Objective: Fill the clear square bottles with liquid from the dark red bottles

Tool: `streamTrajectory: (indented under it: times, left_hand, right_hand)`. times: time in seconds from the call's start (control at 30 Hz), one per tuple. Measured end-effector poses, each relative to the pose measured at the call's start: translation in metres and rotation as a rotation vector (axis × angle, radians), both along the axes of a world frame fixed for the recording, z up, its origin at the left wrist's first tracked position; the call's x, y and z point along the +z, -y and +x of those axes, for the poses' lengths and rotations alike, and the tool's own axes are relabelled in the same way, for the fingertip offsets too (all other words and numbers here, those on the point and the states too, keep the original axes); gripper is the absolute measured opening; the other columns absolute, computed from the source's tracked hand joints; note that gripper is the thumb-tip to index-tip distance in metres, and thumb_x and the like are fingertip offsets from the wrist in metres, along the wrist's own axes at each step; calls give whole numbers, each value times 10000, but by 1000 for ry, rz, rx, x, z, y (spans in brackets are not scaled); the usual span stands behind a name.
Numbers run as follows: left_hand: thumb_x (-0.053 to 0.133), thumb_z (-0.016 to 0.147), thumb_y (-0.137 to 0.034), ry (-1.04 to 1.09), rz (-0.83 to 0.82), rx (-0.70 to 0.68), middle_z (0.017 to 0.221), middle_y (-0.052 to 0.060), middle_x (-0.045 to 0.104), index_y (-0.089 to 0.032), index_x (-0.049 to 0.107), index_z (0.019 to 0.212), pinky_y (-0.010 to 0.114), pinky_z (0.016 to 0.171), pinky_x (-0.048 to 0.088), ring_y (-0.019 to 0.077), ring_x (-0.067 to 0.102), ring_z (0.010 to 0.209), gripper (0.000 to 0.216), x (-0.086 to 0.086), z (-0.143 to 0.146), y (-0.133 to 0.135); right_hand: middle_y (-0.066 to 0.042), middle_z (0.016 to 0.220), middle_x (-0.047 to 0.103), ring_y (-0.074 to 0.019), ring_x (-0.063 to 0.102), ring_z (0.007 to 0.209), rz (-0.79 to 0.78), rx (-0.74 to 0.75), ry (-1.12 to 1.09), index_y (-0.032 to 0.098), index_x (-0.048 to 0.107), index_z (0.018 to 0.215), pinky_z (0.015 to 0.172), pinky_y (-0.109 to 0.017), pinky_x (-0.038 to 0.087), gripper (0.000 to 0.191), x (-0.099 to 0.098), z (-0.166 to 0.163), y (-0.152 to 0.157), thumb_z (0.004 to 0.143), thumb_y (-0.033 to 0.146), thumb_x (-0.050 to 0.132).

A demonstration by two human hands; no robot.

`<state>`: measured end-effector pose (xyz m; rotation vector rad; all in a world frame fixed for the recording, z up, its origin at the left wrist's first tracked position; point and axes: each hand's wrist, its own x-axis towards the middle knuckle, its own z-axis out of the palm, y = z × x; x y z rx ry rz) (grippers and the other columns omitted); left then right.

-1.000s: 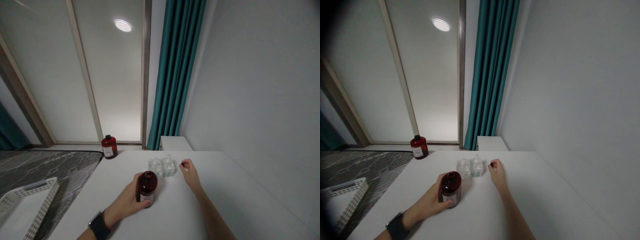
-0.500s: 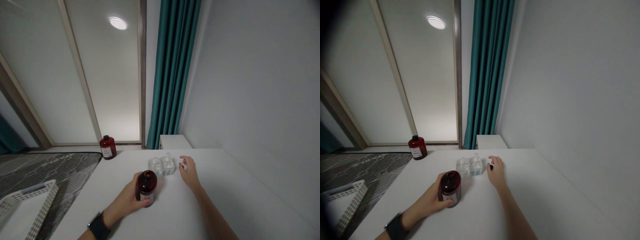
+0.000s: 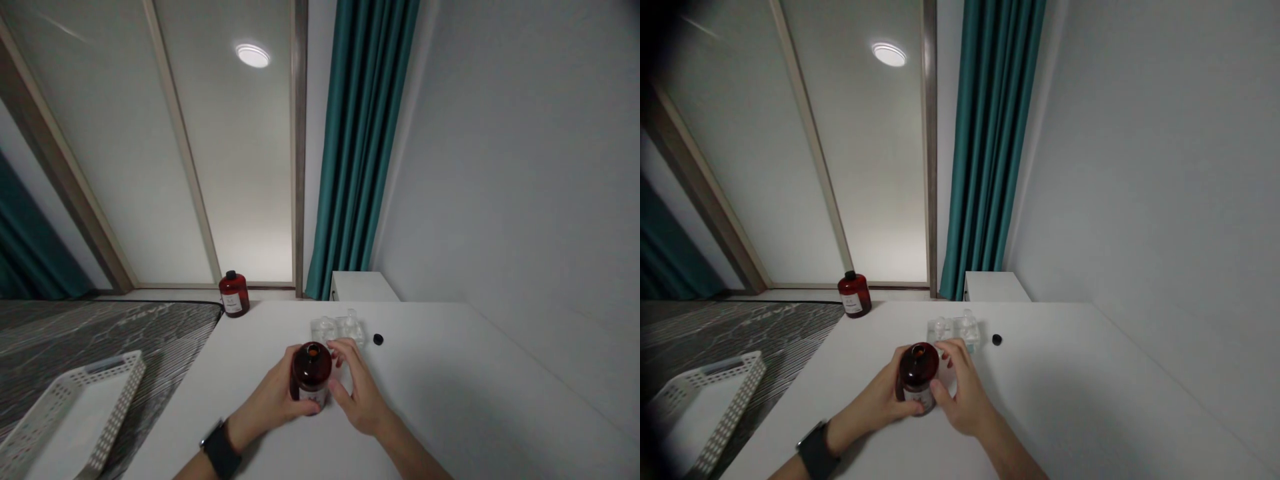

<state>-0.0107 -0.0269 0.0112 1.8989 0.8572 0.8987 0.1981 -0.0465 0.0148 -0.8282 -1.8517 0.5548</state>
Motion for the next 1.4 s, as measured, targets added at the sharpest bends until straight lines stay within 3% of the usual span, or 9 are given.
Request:
streamTrajectory:
  times: [0.13, 0.27, 0.33, 0.43, 0.53, 0.7, 0.87, 1.17, 1.4]
  left_hand:
    - [856, 718, -308, -4, 34, 48, 1316, 142, 587, -185, 440, 1370, 439, 1039, 471, 332, 581, 1196, 783, -1, 8, 4]
    - [847, 733, -413, -9, 72, -24, 1343, 143, 561, -192, 421, 1405, 425, 1013, 480, 326, 561, 1203, 826, 1, 2, 4]
    - [683, 879, -461, -4, 108, -16, 1352, 142, 547, -199, 389, 1435, 418, 986, 489, 307, 547, 1215, 681, 3, -7, 0]
    - [435, 1011, -367, -56, 144, 205, 1262, 132, 585, -203, 452, 1368, 431, 980, 486, 273, 563, 1180, 393, 6, -15, -13]
    - [572, 926, -328, -193, 218, 297, 1287, 135, 574, -200, 448, 1377, 466, 999, 493, 290, 567, 1185, 485, 8, -10, -31]
    - [783, 735, -371, -360, 236, 181, 1444, 201, 483, -144, 408, 1449, 540, 1165, 352, 368, 437, 1368, 838, 11, 14, -63]
    - [783, 732, -331, -371, 188, 134, 1364, 192, 597, -141, 493, 1370, 528, 1102, 423, 372, 573, 1247, 727, 9, 21, -78]
    - [745, 787, -342, -328, 30, 18, 1246, 126, 662, -170, 497, 1310, 404, 978, 508, 268, 645, 1082, 604, 24, -44, -45]
    - [735, 787, -342, -326, -45, 125, 1234, 112, 648, -190, 436, 1294, 419, 979, 481, 264, 633, 1082, 608, 24, -77, -16]
  right_hand:
    - [-104, 1296, 515, -279, 511, 1223, -56, -1, -23, 244, 443, 1338, 1029, -427, 450, 572, -3, -9, 1, 806, 262, 652]
    - [-96, 1271, 558, -271, 550, 1189, -144, -76, -5, 244, 456, 1291, 1016, -423, 463, 601, -2, -4, -1, 735, 170, 673]
    - [-100, 1266, 569, -273, 564, 1172, -142, -108, 0, 240, 460, 1287, 1019, -431, 463, 582, 1, 8, -5, 747, 188, 671]
    - [-110, 1289, 565, -280, 561, 1192, -123, -150, 3, 232, 467, 1297, 1052, -450, 441, 545, 7, 29, -14, 782, 214, 644]
    - [-105, 1240, 580, -275, 576, 1159, -105, -173, 15, 225, 494, 1268, 1031, -440, 459, 510, 10, 46, -22, 777, 209, 631]
    - [-100, 1219, 578, -262, 587, 1121, -115, -192, 23, 224, 482, 1259, 1005, -439, 476, 507, 7, 55, -29, 771, 203, 619]
    - [-96, 1226, 579, -254, 596, 1104, -130, -197, 20, 232, 464, 1269, 994, -433, 483, 514, 4, 54, -28, 781, 209, 624]
    - [-114, 1295, 572, -279, 563, 1216, -115, -150, 137, 229, 472, 1323, 1064, -473, 452, 568, 5, 42, -23, 802, 206, 696]
    - [-162, 1436, 514, -314, 517, 1336, -68, -180, 194, 231, 387, 1444, 1109, -559, 415, 669, -8, 10, -30, 846, 194, 683]
